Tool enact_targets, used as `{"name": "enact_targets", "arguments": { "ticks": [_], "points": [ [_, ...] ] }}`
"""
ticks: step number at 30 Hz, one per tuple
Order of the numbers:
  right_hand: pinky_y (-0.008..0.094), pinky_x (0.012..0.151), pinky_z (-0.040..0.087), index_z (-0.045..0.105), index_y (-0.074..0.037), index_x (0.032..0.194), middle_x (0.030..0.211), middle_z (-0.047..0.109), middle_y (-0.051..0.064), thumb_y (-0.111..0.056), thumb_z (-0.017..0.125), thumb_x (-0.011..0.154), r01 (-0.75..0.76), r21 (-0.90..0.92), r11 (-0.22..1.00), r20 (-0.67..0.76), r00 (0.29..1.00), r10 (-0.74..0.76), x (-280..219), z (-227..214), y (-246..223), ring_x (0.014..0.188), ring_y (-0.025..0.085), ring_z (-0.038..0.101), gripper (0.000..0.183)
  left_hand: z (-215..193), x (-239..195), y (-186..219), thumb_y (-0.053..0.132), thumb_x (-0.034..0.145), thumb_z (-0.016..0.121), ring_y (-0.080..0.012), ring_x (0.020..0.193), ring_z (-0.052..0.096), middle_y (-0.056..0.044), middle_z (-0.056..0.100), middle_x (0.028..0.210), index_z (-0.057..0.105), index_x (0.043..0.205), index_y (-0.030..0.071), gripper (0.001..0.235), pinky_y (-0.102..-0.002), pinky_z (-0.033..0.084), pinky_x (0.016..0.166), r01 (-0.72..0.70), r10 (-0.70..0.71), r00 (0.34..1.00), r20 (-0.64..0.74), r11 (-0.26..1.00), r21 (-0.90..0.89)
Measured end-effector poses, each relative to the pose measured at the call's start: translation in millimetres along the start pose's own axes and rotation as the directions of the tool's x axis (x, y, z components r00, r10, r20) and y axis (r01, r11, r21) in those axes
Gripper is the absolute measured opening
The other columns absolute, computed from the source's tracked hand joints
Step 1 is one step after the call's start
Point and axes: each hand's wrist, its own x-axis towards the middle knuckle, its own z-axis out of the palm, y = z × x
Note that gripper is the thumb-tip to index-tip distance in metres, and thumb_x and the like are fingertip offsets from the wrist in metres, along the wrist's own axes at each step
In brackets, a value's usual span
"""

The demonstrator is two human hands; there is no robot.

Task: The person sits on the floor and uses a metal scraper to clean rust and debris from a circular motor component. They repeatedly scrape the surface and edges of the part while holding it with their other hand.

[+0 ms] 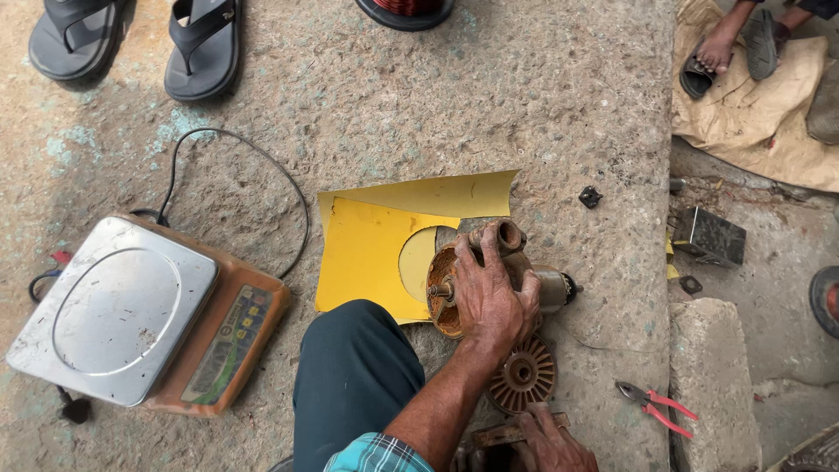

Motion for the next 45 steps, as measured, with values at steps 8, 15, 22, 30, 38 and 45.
{"name": "enact_targets", "arguments": {
  "ticks": [8, 15, 22, 30, 38, 45],
  "points": [
    [0.042, 0.097, 0.057, 0.056, -0.019, 0.145, 0.153, 0.045, 0.015, -0.030, 0.063, 0.094, -0.345, 0.025, 0.938, 0.173, 0.926, 0.336, -19, -61, -78, 0.122, 0.032, 0.065, 0.053, -23, -1, 13, 0.029, 0.081, 0.075, -0.0546, 0.132, 0.040, -0.034, 0.028, 0.149, 0.029, 0.153, 0.013, 0.087, -0.063, 0.036, 0.107, -0.048, 0.046, 0.998, -0.029, 0.998, -0.051],
    [0.044, 0.103, 0.053, 0.054, -0.025, 0.146, 0.157, 0.043, 0.010, -0.033, 0.060, 0.097, -0.487, 0.013, 0.873, 0.239, 0.850, 0.470, -13, -66, -77, 0.130, 0.029, 0.058, 0.050, -24, 1, 17, 0.029, 0.080, 0.074, -0.0535, 0.131, 0.041, -0.033, 0.030, 0.147, 0.030, 0.151, 0.013, 0.085, -0.062, 0.037, 0.108, -0.069, 0.067, 0.996, -0.057, 0.997, -0.031],
    [0.042, 0.112, 0.047, 0.059, -0.018, 0.139, 0.142, 0.059, 0.008, -0.048, 0.074, 0.092, -0.282, 0.041, 0.959, 0.222, 0.938, 0.267, -57, -5, 56, 0.137, 0.027, 0.055, 0.058, -27, 4, 23, 0.030, 0.080, 0.073, -0.0529, 0.133, 0.040, -0.031, 0.031, 0.147, 0.032, 0.151, 0.015, 0.083, -0.061, 0.037, 0.109, -0.049, 0.046, 0.998, -0.053, 0.997, -0.058],
    [0.036, 0.107, 0.056, 0.063, -0.009, 0.126, 0.127, 0.070, 0.015, -0.046, 0.078, 0.084, -0.584, 0.023, 0.811, -0.021, 0.811, 0.584, -74, -27, 127, 0.122, 0.029, 0.072, 0.058, -23, -3, 22, 0.029, 0.080, 0.073, -0.0506, 0.132, 0.044, -0.028, 0.034, 0.143, 0.036, 0.149, 0.021, 0.078, -0.059, 0.041, 0.108, 0.001, -0.003, 0.998, -0.056, 0.999, -0.039],
    [0.045, 0.099, 0.057, 0.059, -0.014, 0.133, 0.131, 0.065, 0.016, -0.037, 0.071, 0.088, -0.564, 0.035, 0.825, 0.143, 0.820, 0.554, -34, -18, 41, 0.115, 0.033, 0.069, 0.052, -19, -5, 20, 0.026, 0.083, 0.076, -0.0451, 0.127, 0.050, -0.024, 0.043, 0.135, 0.037, 0.148, 0.014, 0.077, -0.056, 0.045, 0.107, -0.096, 0.096, 0.989, -0.112, 0.995, 0.011],
    [0.048, 0.074, 0.060, 0.068, -0.014, 0.118, 0.097, 0.077, 0.012, -0.032, 0.059, 0.097, -0.390, 0.347, 0.853, -0.092, 0.891, 0.445, 7, -33, -10, 0.084, 0.032, 0.077, 0.030, -15, -4, 18, 0.025, 0.086, 0.077, -0.0450, 0.124, 0.051, -0.024, 0.043, 0.136, 0.036, 0.148, 0.011, 0.076, -0.056, 0.047, 0.101, -0.157, 0.163, 0.971, -0.176, 0.987, 0.047]
  ]
}}
